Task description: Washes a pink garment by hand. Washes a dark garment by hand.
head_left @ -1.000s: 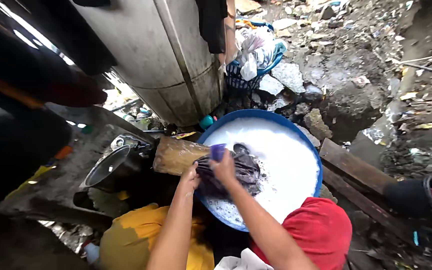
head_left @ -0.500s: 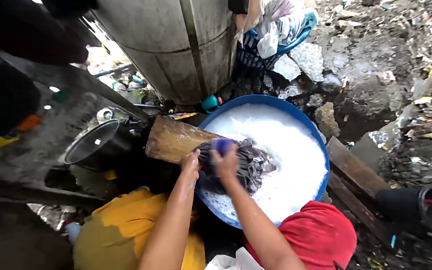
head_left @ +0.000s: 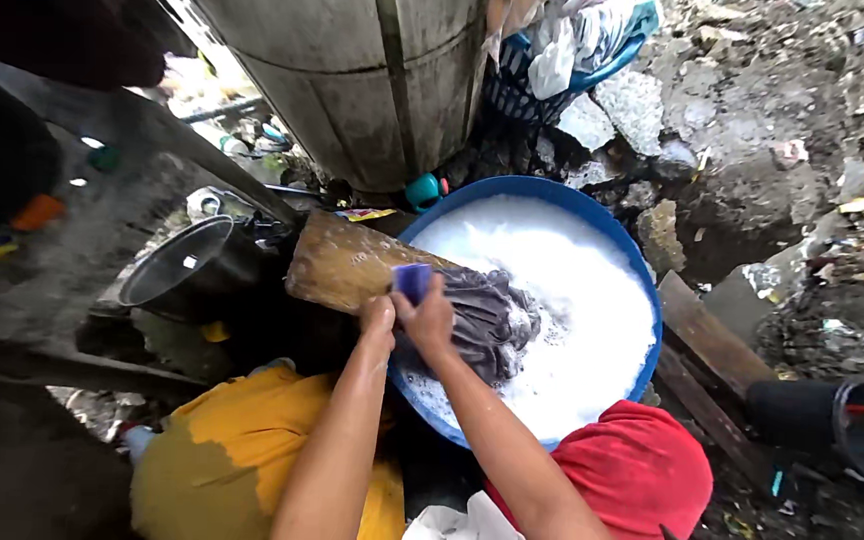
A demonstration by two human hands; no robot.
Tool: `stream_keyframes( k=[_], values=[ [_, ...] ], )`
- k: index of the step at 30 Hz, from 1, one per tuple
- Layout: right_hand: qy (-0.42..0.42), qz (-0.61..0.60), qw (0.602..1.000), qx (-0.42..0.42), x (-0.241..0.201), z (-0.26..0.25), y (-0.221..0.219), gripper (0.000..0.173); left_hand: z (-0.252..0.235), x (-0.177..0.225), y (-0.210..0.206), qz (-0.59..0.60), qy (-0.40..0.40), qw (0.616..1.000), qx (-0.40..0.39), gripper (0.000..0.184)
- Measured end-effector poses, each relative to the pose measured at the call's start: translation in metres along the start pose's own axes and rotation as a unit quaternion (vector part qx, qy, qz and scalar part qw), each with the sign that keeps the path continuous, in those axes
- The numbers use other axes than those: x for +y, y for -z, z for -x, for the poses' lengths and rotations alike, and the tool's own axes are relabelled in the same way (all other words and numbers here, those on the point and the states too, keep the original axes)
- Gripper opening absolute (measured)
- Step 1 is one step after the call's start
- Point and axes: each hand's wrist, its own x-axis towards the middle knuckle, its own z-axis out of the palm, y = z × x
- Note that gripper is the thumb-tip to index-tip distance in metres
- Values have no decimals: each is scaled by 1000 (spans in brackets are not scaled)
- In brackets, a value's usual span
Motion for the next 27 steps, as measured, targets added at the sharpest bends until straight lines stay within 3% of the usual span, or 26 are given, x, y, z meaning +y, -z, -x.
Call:
stream_keyframes(
  k=[2,5,7,8,10,12,14,16,19,21,23,24,27],
  values=[
    [-3,36,999,-10,20,-11,6,67,-3,2,2,11,2,1000,-17,36],
    [-137,48,985,95,120,-42,53,75,-6,5,0,25,15,999,-30,41],
    [-220,46,964,144,149,-51,78,73,-5,4,0,23,21,999,-30,42],
    [-225,33,962,152,140,-54,81,71,-5,5,0,25,21,999,-31,43],
    [-146,-24,978,148,97,-46,61,69,-5,4,-1,26,17,999,-30,42],
    [-42,-44,995,84,29,-32,25,67,-7,3,-1,27,6,999,-25,39],
    [24,-10,1000,14,-4,-23,-1,66,-6,-3,-1,19,-3,1000,-3,33],
    [5,11,1000,5,24,-33,11,70,-5,0,0,23,5,1000,-19,38],
    [-132,27,985,108,121,-62,64,77,-7,3,-1,15,14,999,-27,42],
    [-204,26,964,168,153,-72,86,72,-7,1,-1,7,11,999,-32,43],
    [-150,-12,969,195,134,-70,74,69,-5,1,-2,9,2,999,-33,42],
    [-102,-32,979,171,104,-62,58,69,-4,2,-2,9,-2,999,-33,42],
    [-8,-31,999,26,17,-15,2,67,-4,-2,-2,-9,-10,1000,-10,35]
  ],
)
